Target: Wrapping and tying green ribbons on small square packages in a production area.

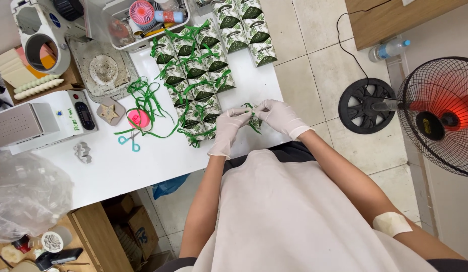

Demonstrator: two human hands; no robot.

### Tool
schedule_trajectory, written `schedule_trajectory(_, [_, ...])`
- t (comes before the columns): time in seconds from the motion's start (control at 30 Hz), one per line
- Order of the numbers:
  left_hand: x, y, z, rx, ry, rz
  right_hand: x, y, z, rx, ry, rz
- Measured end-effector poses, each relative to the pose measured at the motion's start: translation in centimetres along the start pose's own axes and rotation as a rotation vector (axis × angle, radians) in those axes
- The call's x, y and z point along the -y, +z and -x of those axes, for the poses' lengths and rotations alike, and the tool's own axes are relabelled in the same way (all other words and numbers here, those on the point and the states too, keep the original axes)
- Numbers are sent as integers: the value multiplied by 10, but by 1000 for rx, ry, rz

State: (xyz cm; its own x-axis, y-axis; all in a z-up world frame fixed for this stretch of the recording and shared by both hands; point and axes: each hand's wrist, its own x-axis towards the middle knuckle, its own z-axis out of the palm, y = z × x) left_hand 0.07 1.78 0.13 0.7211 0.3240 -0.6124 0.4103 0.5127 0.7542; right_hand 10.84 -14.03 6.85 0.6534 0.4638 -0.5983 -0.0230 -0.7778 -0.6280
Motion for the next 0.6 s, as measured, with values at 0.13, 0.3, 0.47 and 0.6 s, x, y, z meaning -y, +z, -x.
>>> schedule_trajectory(0.13, [-9, 1, 3, 23, -20, 33, 5, -1, 3, -38, -172, -36])
schedule_trajectory(0.3, [-9, 2, -1, 76, 54, -27, 22, -3, 10, -50, -373, 192])
schedule_trajectory(0.47, [-24, 6, 14, 105, 176, -198, 16, 3, 7, -131, -476, 377])
schedule_trajectory(0.6, [-31, 10, 22, 155, 252, -222, 16, 4, 5, -175, -600, 356])
